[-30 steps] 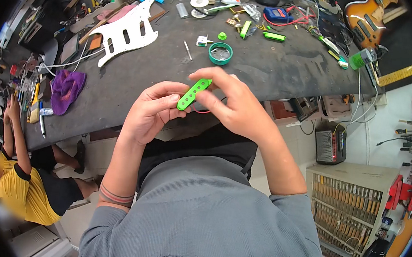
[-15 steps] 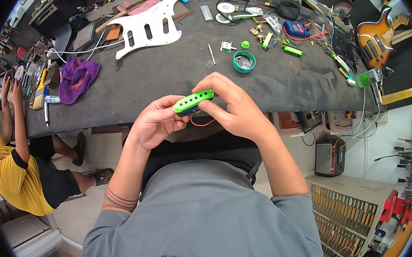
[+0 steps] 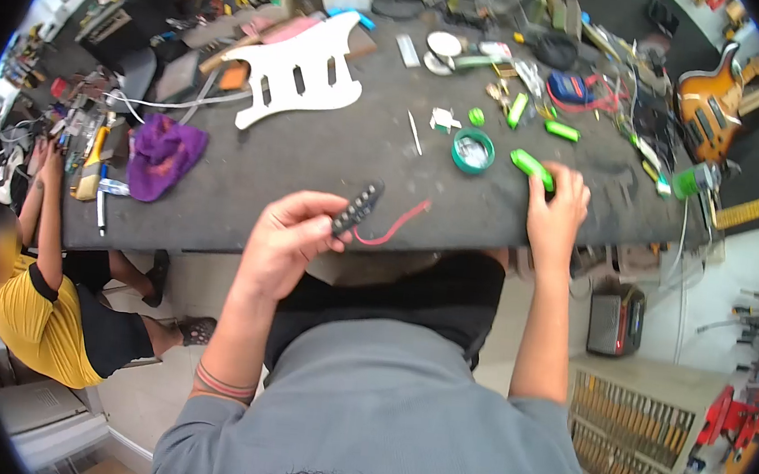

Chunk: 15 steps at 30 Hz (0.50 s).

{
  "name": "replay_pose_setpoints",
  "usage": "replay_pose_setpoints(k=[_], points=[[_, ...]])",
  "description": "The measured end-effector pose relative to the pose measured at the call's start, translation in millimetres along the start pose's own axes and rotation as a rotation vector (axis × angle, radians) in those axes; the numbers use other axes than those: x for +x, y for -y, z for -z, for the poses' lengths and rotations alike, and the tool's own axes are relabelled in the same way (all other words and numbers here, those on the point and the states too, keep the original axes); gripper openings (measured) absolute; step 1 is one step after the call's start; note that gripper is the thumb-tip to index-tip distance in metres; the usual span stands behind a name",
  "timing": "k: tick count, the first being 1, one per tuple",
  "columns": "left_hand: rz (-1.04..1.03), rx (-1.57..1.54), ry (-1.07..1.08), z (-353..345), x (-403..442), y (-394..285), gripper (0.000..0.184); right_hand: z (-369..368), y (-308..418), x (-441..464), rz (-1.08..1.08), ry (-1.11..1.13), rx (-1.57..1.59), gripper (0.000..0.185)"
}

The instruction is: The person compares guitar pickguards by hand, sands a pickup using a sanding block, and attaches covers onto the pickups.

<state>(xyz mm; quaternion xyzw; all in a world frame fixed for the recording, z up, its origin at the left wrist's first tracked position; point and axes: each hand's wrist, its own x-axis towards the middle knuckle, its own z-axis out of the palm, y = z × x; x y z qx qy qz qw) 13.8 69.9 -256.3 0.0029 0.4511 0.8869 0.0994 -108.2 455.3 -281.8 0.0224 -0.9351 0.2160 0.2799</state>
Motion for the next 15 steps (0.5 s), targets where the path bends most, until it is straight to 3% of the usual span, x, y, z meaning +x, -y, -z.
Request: replay_pose_setpoints(k=[2, 6, 9, 15], points=[[0.005, -0.005, 0.014, -4.0, 3.5, -2.7, 0.042, 0.2, -0.5, -7.3, -0.058, 0.056, -0.087, 0.026], [0.011, -0.007, 0.055, -12.1, 10.4, -2.2, 0.059, 2.9, 8.8, -9.5, -0.040, -0.048, -0.071, 0.030], [-0.046, 0.026, 0.075, -23.2, 12.8, 0.3, 0.059, 20.0, 34.3, -16.3, 0.034, -0.158, 0.122, 0.028], [-0.105, 0.089, 0.156, -41.0, 18.1, 6.2, 0.054, 42.5, 125.9, -50.5, -0.092, 0.517, 1.066, 0.023]])
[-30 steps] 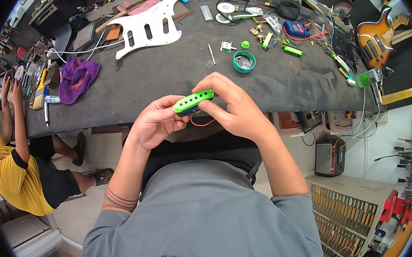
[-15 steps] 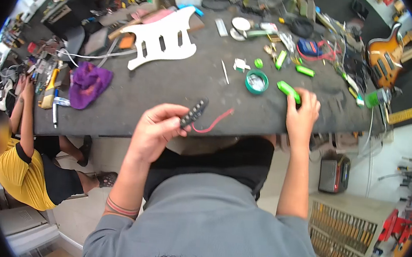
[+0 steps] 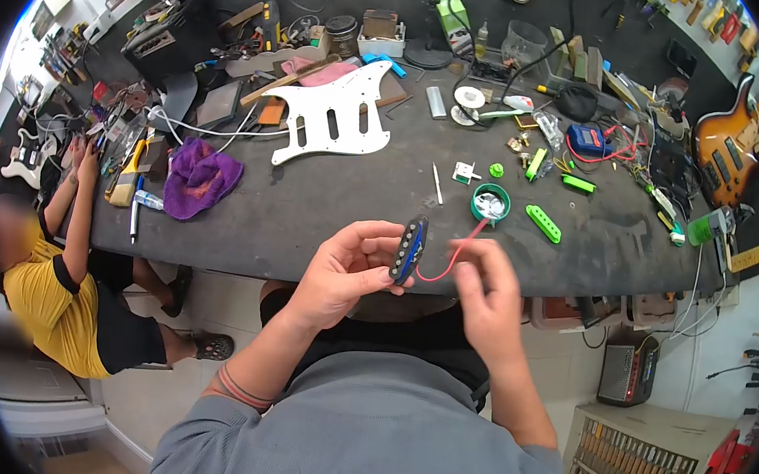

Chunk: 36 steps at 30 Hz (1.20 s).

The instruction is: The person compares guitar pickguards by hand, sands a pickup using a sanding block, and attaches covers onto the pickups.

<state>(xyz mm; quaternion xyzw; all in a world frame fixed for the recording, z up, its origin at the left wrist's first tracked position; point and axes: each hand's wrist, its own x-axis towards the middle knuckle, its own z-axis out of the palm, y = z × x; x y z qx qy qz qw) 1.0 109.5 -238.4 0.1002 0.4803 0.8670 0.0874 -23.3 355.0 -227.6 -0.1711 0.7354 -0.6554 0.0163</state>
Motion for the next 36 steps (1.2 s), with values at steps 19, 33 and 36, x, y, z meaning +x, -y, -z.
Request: replay_pose_setpoints(k=[19, 33, 36], points=[[-0.028, 0.150, -0.087, -17.8, 5.4, 12.0, 0.051, -6.4, 20.5, 22.0, -0.001, 0.230, -0.267, 0.030], [-0.350, 1.218, -0.471, 22.1, 10.7, 16.2, 0.020, 174.3, 11.4, 275.0, 0.186, -0.345, -0.828, 0.029], [-0.376, 1.237, -0.487, 23.4, 15.5, 15.3, 0.021, 222.3, -52.4, 363.8, 0.172, -0.419, -0.984, 0.031]])
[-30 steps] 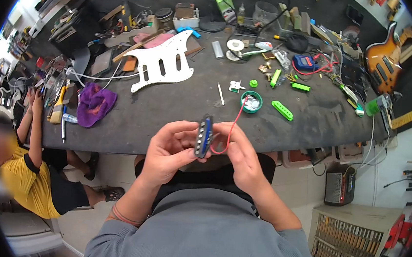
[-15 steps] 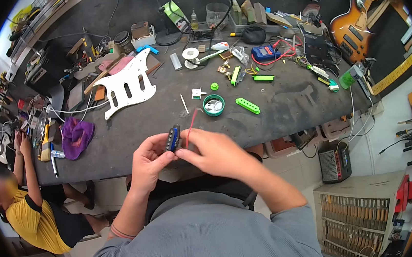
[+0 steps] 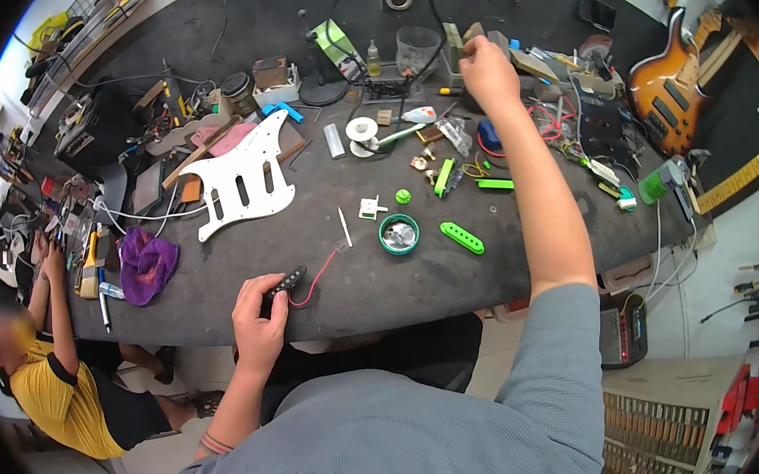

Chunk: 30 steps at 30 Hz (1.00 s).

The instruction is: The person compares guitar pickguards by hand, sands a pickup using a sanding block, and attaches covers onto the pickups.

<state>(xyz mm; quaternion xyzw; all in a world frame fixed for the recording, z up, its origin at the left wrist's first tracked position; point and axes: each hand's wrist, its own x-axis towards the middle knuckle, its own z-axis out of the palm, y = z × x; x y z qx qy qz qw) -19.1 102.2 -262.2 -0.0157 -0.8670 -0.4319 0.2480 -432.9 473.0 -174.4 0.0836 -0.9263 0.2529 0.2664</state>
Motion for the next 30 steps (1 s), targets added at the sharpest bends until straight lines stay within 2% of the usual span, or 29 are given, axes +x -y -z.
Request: replay_pose_setpoints(k=[3, 6, 7, 11, 14, 17, 20, 23, 26, 27, 30], points=[[-0.047, 0.132, -0.021, 1.6, 3.5, -0.7, 0.020, -30.7, -16.6, 27.1, 0.059, -0.017, -0.179, 0.040], [0.006, 0.149, -0.021, -0.1, 3.5, -1.6, 0.019, -40.9, -16.5, 36.9, 0.045, -0.012, -0.244, 0.037], [0.003, 0.160, -0.011, 0.0, 3.7, -0.4, 0.019, -46.6, -22.7, 41.7, 0.086, -0.084, -0.228, 0.034], [-0.003, 0.176, 0.009, -2.5, 3.1, 4.5, 0.021, -47.2, -29.7, 46.6, 0.071, -0.143, -0.351, 0.028], [-0.011, 0.189, 0.029, -3.5, 4.7, 4.6, 0.023, -48.2, -30.4, 50.4, 0.101, -0.126, -0.305, 0.026], [-0.018, 0.197, 0.062, -2.8, 8.6, 0.0, 0.026, -43.7, -26.5, 55.0, 0.138, -0.250, -0.161, 0.022], [-0.028, 0.202, 0.099, -3.0, 7.0, -0.5, 0.031, -42.1, -21.2, 54.1, 0.157, -0.295, -0.148, 0.016], [-0.058, 0.195, 0.105, -3.3, 7.1, 2.4, 0.035, -53.5, -33.8, 63.4, 0.108, -0.191, -0.187, 0.015], [-0.059, 0.181, 0.101, -2.7, 3.4, 0.1, 0.036, -49.0, -43.2, 72.0, 0.160, -0.325, -0.022, 0.017], [-0.063, 0.177, 0.095, -3.1, 6.9, 0.3, 0.037, -40.4, -42.5, 73.1, 0.155, -0.364, 0.012, 0.023], [-0.054, 0.164, 0.093, -2.8, 7.2, 1.0, 0.038, -21.7, -31.2, 66.0, 0.122, -0.507, 0.038, 0.022]])
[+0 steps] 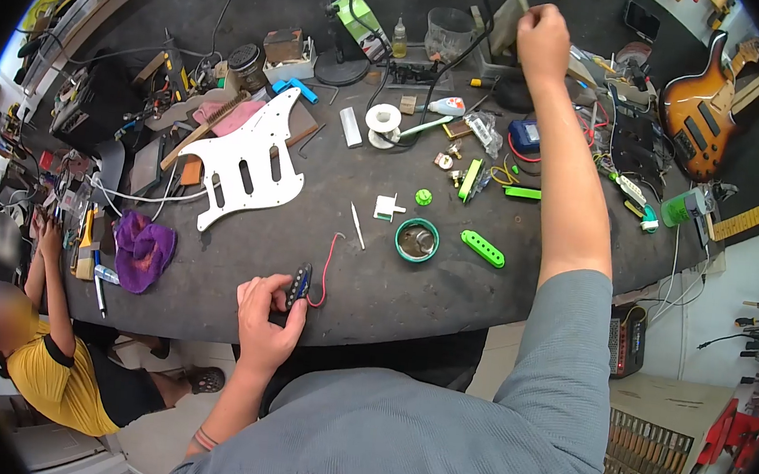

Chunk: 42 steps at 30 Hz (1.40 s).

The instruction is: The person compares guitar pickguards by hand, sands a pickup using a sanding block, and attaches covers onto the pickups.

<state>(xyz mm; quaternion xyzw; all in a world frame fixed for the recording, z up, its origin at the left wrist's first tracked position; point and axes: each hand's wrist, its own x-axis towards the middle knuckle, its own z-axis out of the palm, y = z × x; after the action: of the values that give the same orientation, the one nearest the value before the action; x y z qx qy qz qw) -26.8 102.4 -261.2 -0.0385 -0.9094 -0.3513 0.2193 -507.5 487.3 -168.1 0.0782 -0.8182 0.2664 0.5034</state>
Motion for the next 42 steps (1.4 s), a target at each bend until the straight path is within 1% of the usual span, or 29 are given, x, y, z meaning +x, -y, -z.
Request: replay_pose_setpoints(k=[3, 4, 5, 6, 7, 8, 9, 10, 11, 12, 13, 14, 15, 16, 17, 18, 19, 20, 21, 22, 24, 25, 26, 28, 32, 34, 37, 40, 42], points=[[-0.007, -0.002, -0.002, 0.9, -0.7, 3.6, 0.039, 37.8, 2.3, 2.7, 0.062, -0.108, 0.029, 0.024], [0.004, -0.026, -0.003, 0.9, -1.2, 4.3, 0.039, 55.3, -3.4, 1.3, 0.127, -0.145, -0.032, 0.027], [0.012, -0.044, -0.003, 1.7, -0.3, 5.0, 0.038, 88.0, 30.0, -11.6, -0.028, -0.129, 0.089, 0.029], [0.019, -0.061, -0.002, 3.9, -3.7, 5.5, 0.037, 115.6, 32.6, -20.6, 0.047, -0.142, -0.013, 0.032], [0.046, -0.097, -0.021, 4.5, -8.2, 7.0, 0.036, 141.8, 31.5, -33.2, -0.130, -0.039, 0.179, 0.033], [0.059, -0.132, -0.051, 4.0, -8.0, 9.1, 0.036, 167.1, 42.4, -51.5, -0.149, -0.066, 0.324, 0.031], [0.069, -0.170, -0.079, 4.9, -7.6, 12.4, 0.035, 198.0, 63.3, -70.8, -0.247, -0.005, 0.414, 0.028], [0.136, -0.356, -0.118, 7.2, -7.8, 17.1, 0.035, 223.8, 81.5, -93.6, -0.270, 0.009, 0.555, 0.024], [0.201, -0.544, -0.159, 9.1, -7.4, 21.4, 0.034, 246.6, 123.0, -120.1, -0.359, 0.008, 0.616, 0.019], [0.266, -0.730, -0.201, 12.2, -8.3, 24.8, 0.034, 262.5, 156.8, -148.3, -0.363, 0.077, 0.642, 0.016], [0.105, -0.651, -0.207, 21.6, -8.2, 25.8, 0.044, 273.8, 187.3, -177.9, -0.368, 0.142, 0.665, 0.013], [-0.064, -0.549, -0.134, 34.2, -3.9, 9.3, 0.052, 280.5, 218.8, -203.6, -0.248, 0.310, 0.605, 0.010], [-0.233, -0.447, -0.059, 47.3, 2.6, -14.4, 0.060, 281.8, 253.7, -227.2, -0.260, 0.460, 0.828, 0.012], [-0.271, -0.375, 0.029, 52.6, 3.0, -27.8, 0.069, 282.3, 282.6, -249.8, -0.287, 0.561, 0.909, 0.014], [-0.314, -0.305, 0.116, 58.0, 3.3, -41.2, 0.077, 277.9, 303.7, -272.2, -0.363, 0.635, 1.075, 0.017], [-0.280, -0.272, 0.182, 59.3, -2.4, -39.5, 0.078, 274.0, 316.6, -288.7, -0.367, 0.729, 1.131, 0.017], [-0.247, -0.236, 0.249, 60.7, -8.1, -37.7, 0.080, 271.1, 328.8, -301.1, -0.450, 0.771, 1.209, 0.018], [-0.154, -0.274, 0.294, 59.4, -18.1, -28.0, 0.080, 262.5, 337.4, -314.1, -0.489, 0.752, 1.304, 0.016], [-0.062, -0.310, 0.339, 61.8, -24.2, -19.4, 0.080, 255.0, 334.1, -321.7, -0.457, 0.807, 1.231, 0.016], [-0.090, -0.233, 0.331, 72.4, -26.6, -9.4, 0.078, 247.0, 333.1, -322.7, -0.427, 0.860, 1.154, 0.020], [-0.034, -0.137, 0.209, 92.9, -34.0, 13.5, 0.073, 235.8, 335.0, -307.7, -0.005, 0.824, 0.527, 0.044], [-0.004, -0.162, 0.167, 99.7, -36.9, 26.0, 0.072, 228.8, 335.9, -311.4, -0.013, 0.866, 0.389, 0.068], [0.028, -0.187, 0.122, 105.6, -38.7, 36.9, 0.071, 219.6, 335.0, -315.6, 0.075, 0.843, 0.348, 0.071], [-0.005, -0.152, 0.164, 116.1, -36.9, 47.2, 0.070, 198.4, 330.4, -323.1, 0.248, 0.792, 0.266, 0.075], [-0.026, -0.130, 0.265, 118.3, -30.1, 58.0, 0.071, 180.2, 318.0, -322.5, 0.274, 0.899, 0.305, 0.077], [-0.070, -0.095, 0.298, 115.4, -25.1, 62.8, 0.069, 182.2, 312.3, -313.1, 0.346, 0.969, 0.365, 0.079], [-0.210, -0.032, 0.355, 103.8, -13.9, 55.1, 0.069, 185.0, 302.4, -302.9, 0.435, 1.093, 0.458, 0.082], [-0.380, 0.027, 0.439, 86.3, -6.1, 44.0, 0.074, 183.1, 295.1, -305.1, 0.385, 1.128, 0.567, 0.078], [-0.429, 0.052, 0.449, 78.1, -0.2, 41.0, 0.078, 183.9, 294.2, -302.4, 0.367, 1.148, 0.579, 0.075]])
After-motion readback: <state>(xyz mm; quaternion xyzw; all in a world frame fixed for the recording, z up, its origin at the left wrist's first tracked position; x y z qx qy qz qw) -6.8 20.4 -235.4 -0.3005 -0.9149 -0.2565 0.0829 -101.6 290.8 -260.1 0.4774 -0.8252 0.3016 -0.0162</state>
